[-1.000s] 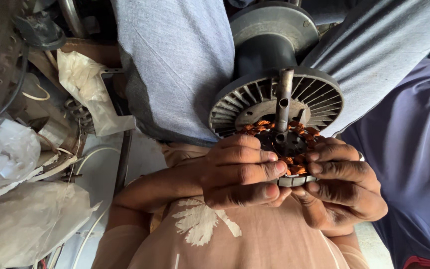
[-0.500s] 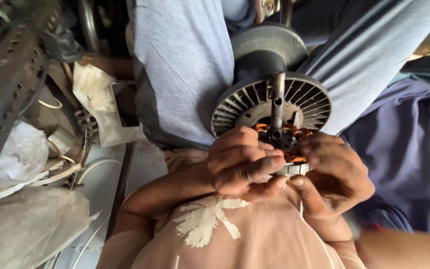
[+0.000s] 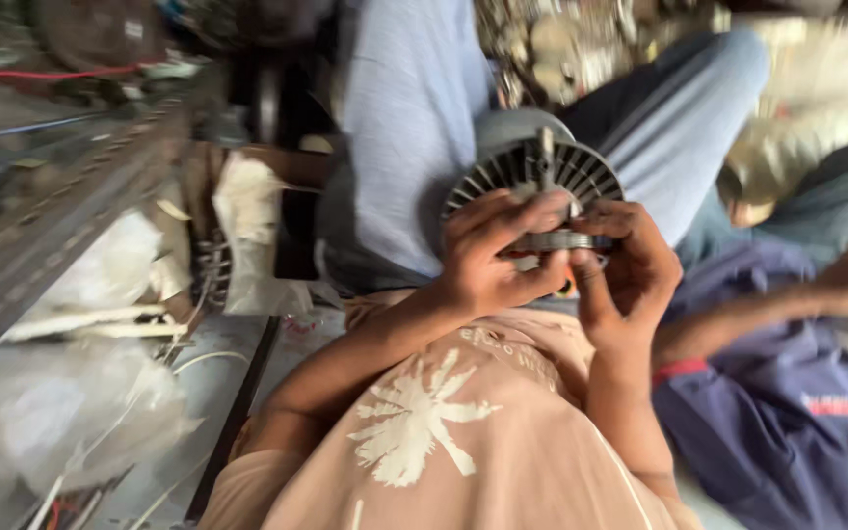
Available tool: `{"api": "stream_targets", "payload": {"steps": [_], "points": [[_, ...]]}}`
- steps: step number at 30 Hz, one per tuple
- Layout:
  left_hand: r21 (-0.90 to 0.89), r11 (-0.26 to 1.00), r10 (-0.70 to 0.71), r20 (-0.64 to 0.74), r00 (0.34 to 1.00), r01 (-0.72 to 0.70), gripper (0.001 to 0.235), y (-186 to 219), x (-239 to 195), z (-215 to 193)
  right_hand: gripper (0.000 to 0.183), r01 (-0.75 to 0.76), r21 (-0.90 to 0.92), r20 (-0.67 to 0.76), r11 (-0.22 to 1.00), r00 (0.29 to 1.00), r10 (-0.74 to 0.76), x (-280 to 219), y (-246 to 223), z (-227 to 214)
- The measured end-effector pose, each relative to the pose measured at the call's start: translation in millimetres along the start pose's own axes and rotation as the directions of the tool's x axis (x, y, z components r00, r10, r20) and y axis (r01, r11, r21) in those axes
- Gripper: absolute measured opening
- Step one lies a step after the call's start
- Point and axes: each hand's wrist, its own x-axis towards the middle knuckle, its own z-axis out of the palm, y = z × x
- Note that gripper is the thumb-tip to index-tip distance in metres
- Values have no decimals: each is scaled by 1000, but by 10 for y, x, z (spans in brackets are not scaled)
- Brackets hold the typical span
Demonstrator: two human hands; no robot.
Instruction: The person works on a fan motor stator, pulling and trimming copper wires by hand and using scissors. They remove old insulation and secure new connections on the metal core.
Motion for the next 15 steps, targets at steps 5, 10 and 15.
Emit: {"api": "stream_targets", "payload": {"steps": [5,10,15], "points": [[-47,996,-75,126,989,81,59,-31,-70,-78,28,-10,-107,83,994,996,19,57,61,-121],[49,996,80,-116,990,-75,43,-53,-246,-329,35,479,-391,269,786,876,-400,128,-321,-11],[155,983,119,-162,980,-94,23,-88,-199,-1001,28,518,-274,145,810,855,-498,-61,-356,562]]}}
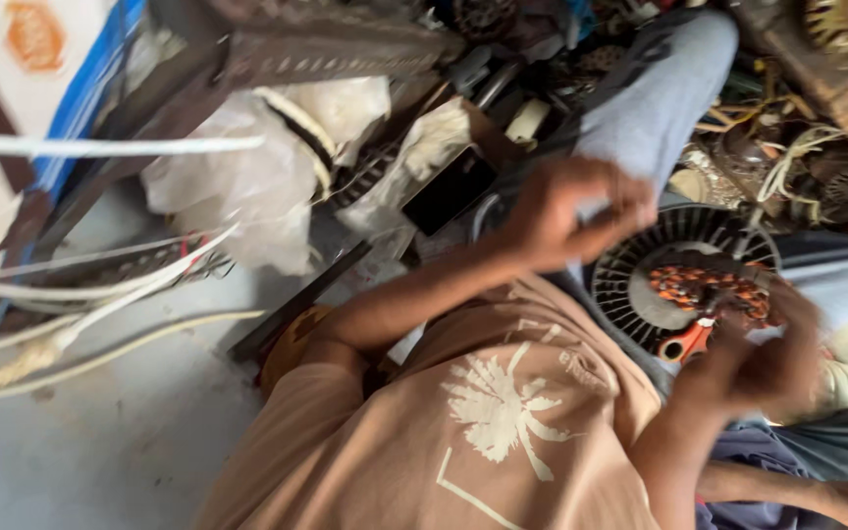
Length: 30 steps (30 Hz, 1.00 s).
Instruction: The person works on a fan motor stator, pulling and trimming copper wires by hand and using scissors. They remove old insulation and secure new connections on the metal core.
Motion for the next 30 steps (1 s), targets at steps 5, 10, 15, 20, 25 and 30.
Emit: {"api": "stream_targets", "payload": {"steps": [5,10,15,20,25,30], "points": [[326,944,29,39,999,-40,22,182,416,-854,34,123,-40,685,992,726,-63,142,-2,1114],[583,812,-144,172,975,17,22,104,444,-1387,42,460,-100,958,882,284,-39,-73,153,2528],[615,770,-357,195,914,170,15,-125,421,-1666,50,725,-16,998,689,50,-30,-316,348,3059],[616,752,-436,198,878,234,8,-454,325,-1683,54,719,-31,988,694,128,-88,-416,643,3075],[717,589,-686,200,700,373,12,-1134,56,-1494,34,660,-189,979,727,187,86,-346,605,2993],[787,432,-771,69,633,440,25,-1755,-395,-1501,23,504,-277,919,818,388,72,-218,601,2956]]}}
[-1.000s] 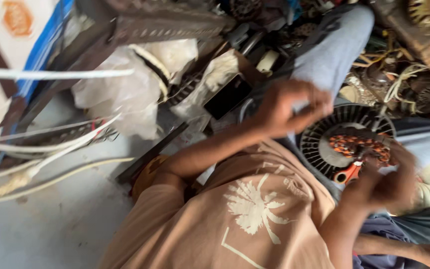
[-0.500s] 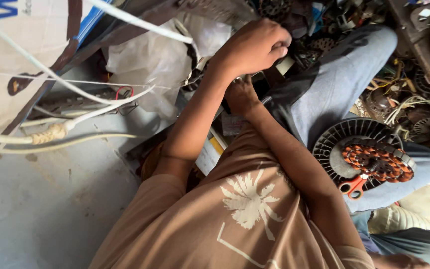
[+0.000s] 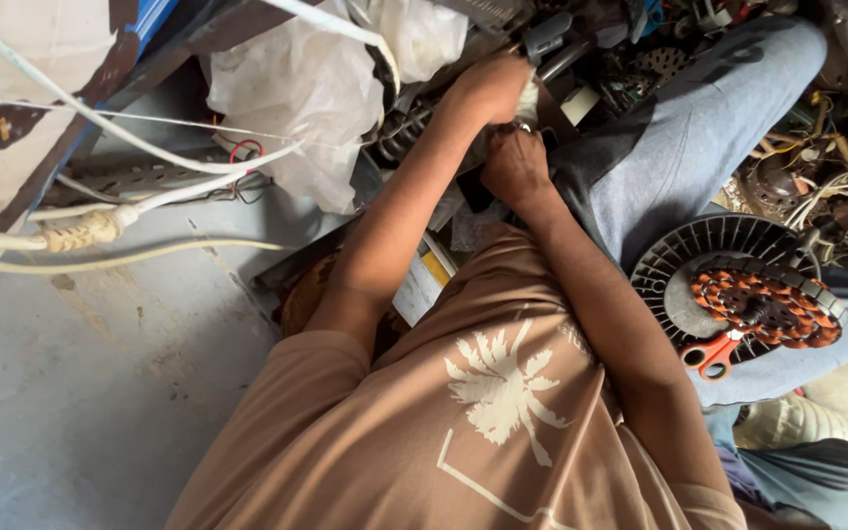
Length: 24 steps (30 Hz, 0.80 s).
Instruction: The person works on a fan motor stator, pulling and trimming copper wires by hand and using scissors. They remove old insulation and secure new connections on the metal core.
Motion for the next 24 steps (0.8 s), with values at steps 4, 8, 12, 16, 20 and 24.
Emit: {"api": "stream_targets", "payload": {"steps": [4,8,12,16,20,24], "points": [[139,988,-73,41,997,66,27,-191,-8,144,24,-40,76,-25,996,999,42,-9,2,-54],[91,996,37,-239,970,-15,26,-286,-46,236,42,38,14,-227,999,973,-34,-97,-24,-86],[15,1000,-9,-179,984,12,23,-373,-78,101,23,-15,-30,1,999,1000,15,-53,-10,-106],[-135,985,65,-307,949,-111,22,-336,-83,50,19,-46,44,-17,998,999,47,-27,24,-63],[-295,950,59,-163,985,-105,12,-442,36,-15,23,-50,91,-170,995,983,65,-13,-26,-159],[-388,917,-80,62,995,98,21,-510,57,-181,23,-113,242,-261,964,949,177,98,-7,-199]]}}
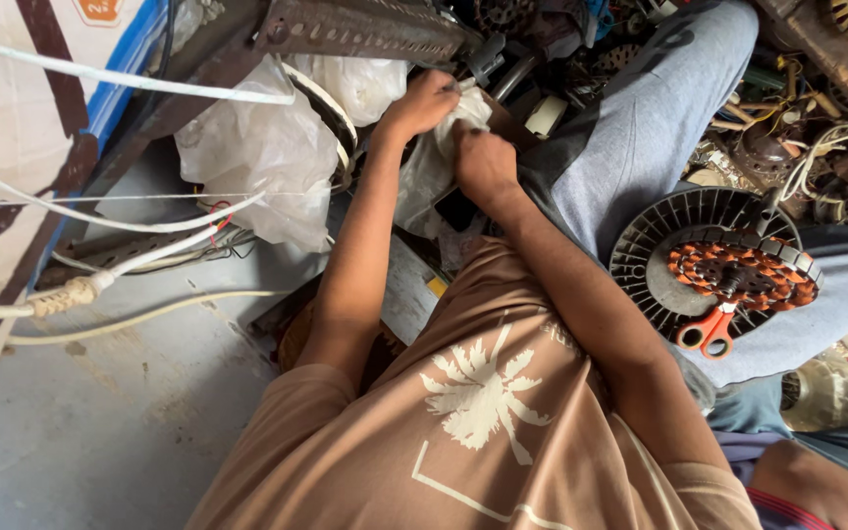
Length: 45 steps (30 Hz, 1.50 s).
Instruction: The person works on a fan motor stator, pulling and trimming copper wires by hand and using scissors. They remove old insulation and secure new connections on the metal core.
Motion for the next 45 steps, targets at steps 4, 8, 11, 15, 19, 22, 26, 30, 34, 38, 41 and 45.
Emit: {"api": "stream_targets", "payload": {"steps": [4,8,11,15,19,22,26,30,34,38,41,45], "points": [[-94,995,-26,-33,999,22,28,161,-96,-16,8,53,260,-382,964,923,53,201,47,78],[-67,998,-16,-99,995,10,36,200,-95,20,11,-104,805,-288,584,792,538,268,-10,100],[-105,984,108,-308,945,-147,38,128,-61,139,23,-108,908,-148,404,821,552,266,-104,25],[-80,996,-1,-312,950,-25,44,-39,-35,212,24,7,657,-354,754,885,301,262,-133,-127],[-236,969,-145,-285,948,77,49,-172,-83,155,27,7,674,-265,738,936,233,305,-87,-109],[-402,915,-117,-310,944,-19,48,-156,-158,180,27,68,699,-291,711,936,196,313,-39,-56],[-604,794,-69,-200,977,-67,39,-16,-242,115,28,8,707,-225,707,951,214,268,15,-60],[-856,511,-205,-35,978,77,29,288,-337,33,27,45,656,-313,754,925,217,208,77,-10],[-905,319,-272,196,942,281,30,554,-476,-75,28,48,609,-312,792,932,183,244,127,59],[-914,325,-266,159,951,244,31,700,-552,-56,25,23,593,-296,805,936,191,288,189,117],[-878,443,-245,77,966,182,36,614,-519,-25,21,-14,580,-300,815,926,230,263,186,109],[-536,843,-169,-192,967,41,44,395,-414,42,19,-31,570,-330,821,906,264,216,138,66]]}}
